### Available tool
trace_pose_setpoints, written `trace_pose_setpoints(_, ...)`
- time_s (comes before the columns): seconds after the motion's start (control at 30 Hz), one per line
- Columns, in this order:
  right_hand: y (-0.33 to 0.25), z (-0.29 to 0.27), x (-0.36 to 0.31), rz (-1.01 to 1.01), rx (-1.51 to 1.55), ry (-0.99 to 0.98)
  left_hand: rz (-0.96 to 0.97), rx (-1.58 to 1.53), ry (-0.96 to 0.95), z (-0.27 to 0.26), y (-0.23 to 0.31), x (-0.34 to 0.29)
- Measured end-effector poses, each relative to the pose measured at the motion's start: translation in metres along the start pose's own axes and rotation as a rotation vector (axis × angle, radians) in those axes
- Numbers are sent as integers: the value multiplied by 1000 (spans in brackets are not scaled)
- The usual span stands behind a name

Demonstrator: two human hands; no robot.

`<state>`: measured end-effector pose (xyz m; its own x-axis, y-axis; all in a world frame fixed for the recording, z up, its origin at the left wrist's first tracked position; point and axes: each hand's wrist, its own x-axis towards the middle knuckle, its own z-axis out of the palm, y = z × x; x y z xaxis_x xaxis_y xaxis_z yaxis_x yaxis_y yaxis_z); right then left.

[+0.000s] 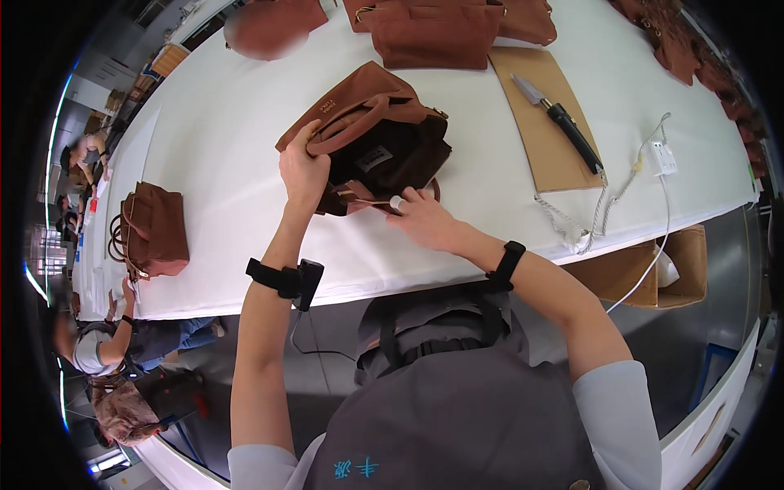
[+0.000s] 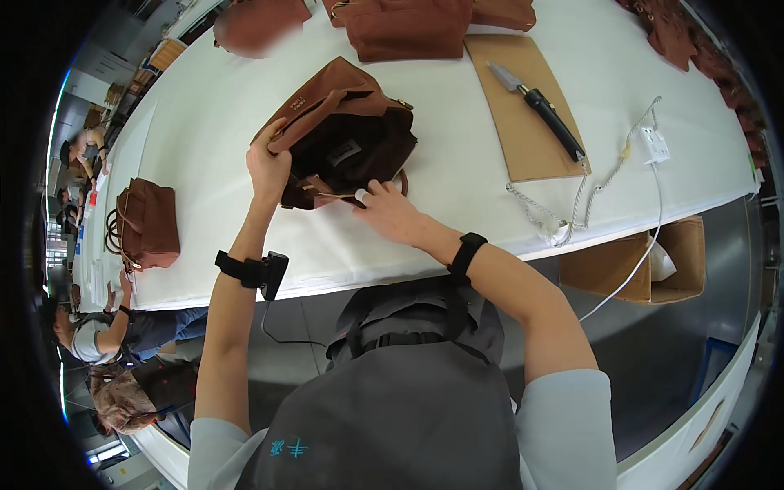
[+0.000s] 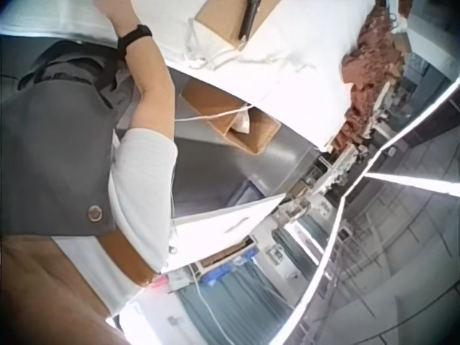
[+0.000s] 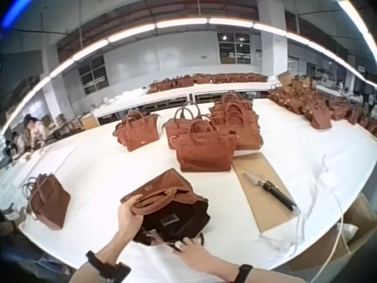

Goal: The person uses a handheld heat tool to press and smooth the interior seams and edges of brown handbags. They handle the bags one at a time, opening the zippers and applying the tool to the inside lining before placing the finished bags on a pile.

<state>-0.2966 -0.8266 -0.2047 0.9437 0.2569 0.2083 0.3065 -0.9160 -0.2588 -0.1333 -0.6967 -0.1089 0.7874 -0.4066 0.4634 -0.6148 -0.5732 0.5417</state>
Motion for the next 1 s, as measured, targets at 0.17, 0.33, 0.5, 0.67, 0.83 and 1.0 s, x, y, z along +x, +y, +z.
trace_pose_setpoints(0.17,2,2,0,206,189,222,56,38,28,-5,-7,-5)
trace_pose_setpoints(0.33,9,-11,64,50,-14,258,148,25,106,-11,2,19)
trace_pose_setpoints(0.5,10,2,54,-212,-58,118,115,163,172,-26,12,21)
trace_pose_setpoints(0.67,12,26,21,-102,99,59,-56,262,-94,7,-41,-18)
trace_pose_setpoints(0.83,33,2,68,55,13,226,110,191,53,-6,-25,11)
trace_pose_setpoints(1.0,33,8,40,-48,-80,-247,139,178,74,-8,-35,10)
